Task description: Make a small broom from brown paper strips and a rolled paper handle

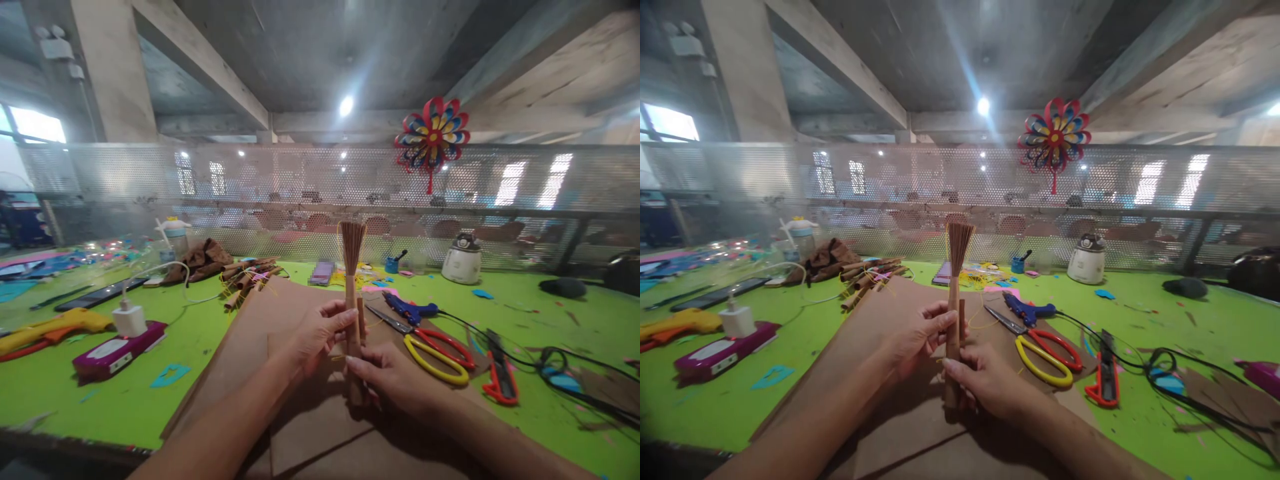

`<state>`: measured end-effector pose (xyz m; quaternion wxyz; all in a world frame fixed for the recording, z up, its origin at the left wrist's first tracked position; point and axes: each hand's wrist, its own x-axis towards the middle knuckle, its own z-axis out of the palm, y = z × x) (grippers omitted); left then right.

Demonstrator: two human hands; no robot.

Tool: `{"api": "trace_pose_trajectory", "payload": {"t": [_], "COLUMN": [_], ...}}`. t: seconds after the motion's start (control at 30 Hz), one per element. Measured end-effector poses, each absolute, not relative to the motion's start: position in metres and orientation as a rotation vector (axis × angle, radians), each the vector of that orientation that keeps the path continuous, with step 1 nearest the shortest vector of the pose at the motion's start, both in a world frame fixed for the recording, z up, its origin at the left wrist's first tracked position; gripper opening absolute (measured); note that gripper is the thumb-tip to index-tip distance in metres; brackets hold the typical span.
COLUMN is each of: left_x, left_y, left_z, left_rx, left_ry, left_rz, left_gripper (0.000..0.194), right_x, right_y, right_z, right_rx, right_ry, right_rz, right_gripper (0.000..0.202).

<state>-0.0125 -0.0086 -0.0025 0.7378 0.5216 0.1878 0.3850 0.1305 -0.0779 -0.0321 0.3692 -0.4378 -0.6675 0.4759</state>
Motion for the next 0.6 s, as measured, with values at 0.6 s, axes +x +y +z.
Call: {"api": "trace_pose_trajectory", "payload": {"t": [0.6], "left_x": [-0.015], "left_y": [-0.002], "left_z": [0.003], "left_rx": [1.140], "left_ry": [0.423], "left_rz": [0.894], "left_gripper": [0.022], "right_x": [0.134], "right_y": [-0.082], "right_z": [-0.024], "right_rx": [-1.196], "right_ry": [-1.821], "right_rz": [0.994], "right_gripper": [0.037]}}
